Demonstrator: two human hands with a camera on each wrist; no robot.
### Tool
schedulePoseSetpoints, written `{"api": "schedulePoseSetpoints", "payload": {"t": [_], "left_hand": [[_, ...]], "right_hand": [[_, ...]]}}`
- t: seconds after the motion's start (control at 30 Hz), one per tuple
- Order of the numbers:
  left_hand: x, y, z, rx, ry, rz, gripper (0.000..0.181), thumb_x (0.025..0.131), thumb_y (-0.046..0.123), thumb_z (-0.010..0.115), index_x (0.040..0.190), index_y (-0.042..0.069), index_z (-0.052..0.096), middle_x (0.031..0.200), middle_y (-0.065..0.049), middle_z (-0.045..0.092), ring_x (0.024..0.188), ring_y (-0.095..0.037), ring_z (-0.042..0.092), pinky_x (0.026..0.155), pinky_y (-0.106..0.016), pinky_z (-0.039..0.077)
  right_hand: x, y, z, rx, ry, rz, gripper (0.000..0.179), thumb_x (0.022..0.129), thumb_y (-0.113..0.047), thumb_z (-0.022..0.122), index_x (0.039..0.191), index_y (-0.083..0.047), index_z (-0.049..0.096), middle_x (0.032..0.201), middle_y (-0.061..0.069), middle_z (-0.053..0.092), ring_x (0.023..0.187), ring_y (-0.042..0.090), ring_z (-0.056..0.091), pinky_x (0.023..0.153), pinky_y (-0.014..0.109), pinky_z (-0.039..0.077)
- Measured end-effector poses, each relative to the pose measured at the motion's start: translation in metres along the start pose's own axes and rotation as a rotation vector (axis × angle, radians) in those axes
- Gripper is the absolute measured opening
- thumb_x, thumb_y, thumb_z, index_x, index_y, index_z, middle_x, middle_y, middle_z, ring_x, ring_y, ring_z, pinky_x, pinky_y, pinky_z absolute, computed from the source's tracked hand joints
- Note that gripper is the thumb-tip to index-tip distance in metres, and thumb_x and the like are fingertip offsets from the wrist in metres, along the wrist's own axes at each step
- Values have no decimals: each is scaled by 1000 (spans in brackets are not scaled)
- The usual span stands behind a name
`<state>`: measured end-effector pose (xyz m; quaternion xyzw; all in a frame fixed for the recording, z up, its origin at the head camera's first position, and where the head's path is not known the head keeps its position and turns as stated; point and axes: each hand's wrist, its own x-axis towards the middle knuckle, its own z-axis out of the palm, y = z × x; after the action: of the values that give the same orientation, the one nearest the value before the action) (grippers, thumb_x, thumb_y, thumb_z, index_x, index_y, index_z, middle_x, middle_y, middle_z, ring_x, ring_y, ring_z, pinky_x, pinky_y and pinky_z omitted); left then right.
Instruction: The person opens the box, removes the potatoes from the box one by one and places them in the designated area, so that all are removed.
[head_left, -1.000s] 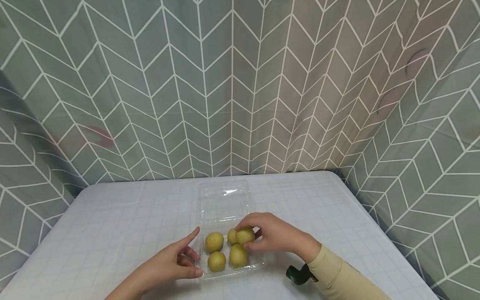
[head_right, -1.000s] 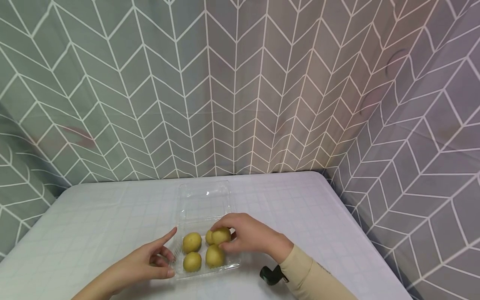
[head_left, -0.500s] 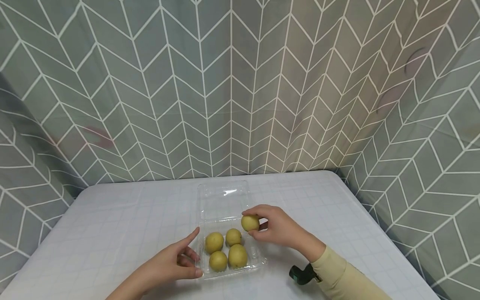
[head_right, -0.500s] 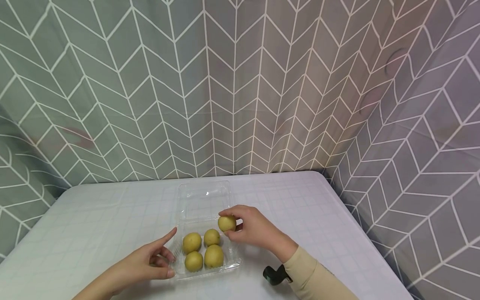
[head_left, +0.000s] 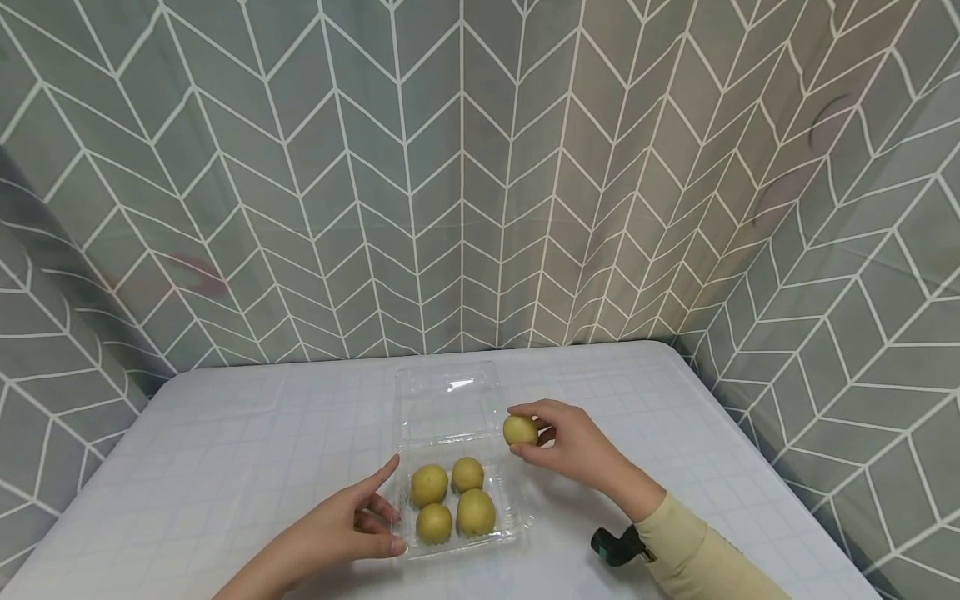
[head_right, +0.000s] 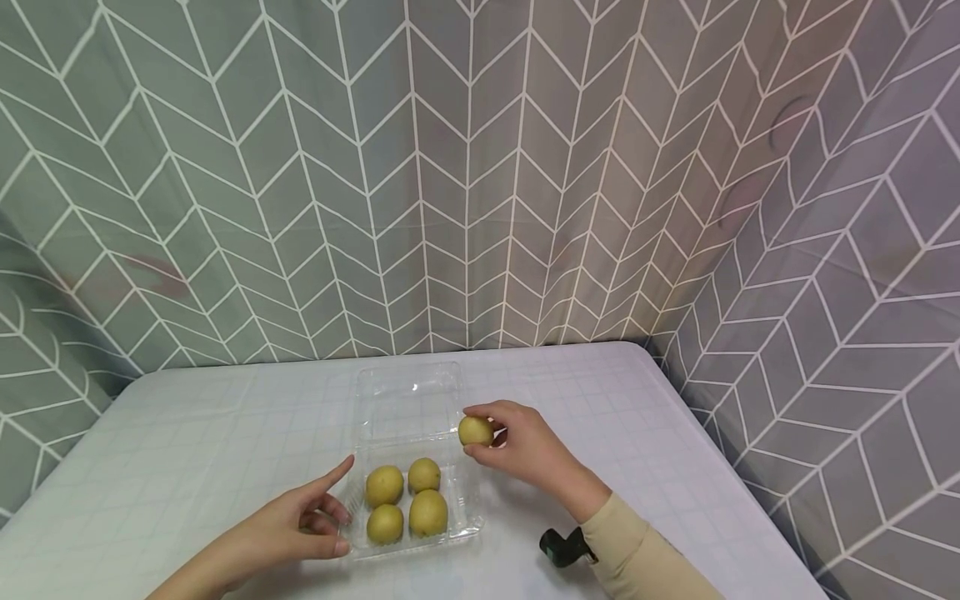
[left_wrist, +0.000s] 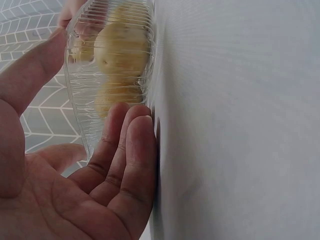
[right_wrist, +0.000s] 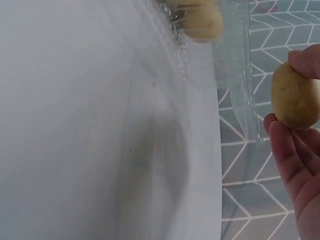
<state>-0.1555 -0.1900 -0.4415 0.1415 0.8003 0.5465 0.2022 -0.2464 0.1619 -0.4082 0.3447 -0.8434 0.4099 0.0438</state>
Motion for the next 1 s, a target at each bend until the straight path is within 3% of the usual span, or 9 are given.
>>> {"api": "schedulePoseSetpoints", "payload": {"t": [0.63,1.0], "left_hand": [[0,0,0,-8,-7,17,103,83,23,82,159,11,15,105,-9,59,91,-23,64,74,-26,52],[1,1,0,-15,-9,15,103,82,24,83,159,10,15,104,-9,59,90,-24,64,75,-26,52]], "right_hand": [[-11,31,-14,-95,121,194,49,80,-25,84,124,-10,68,114,0,67,85,13,65,75,34,56],[-15,58,-18,-170,157,223,50,81,-25,84,124,-8,68,116,8,68,85,12,66,73,28,54]]}}
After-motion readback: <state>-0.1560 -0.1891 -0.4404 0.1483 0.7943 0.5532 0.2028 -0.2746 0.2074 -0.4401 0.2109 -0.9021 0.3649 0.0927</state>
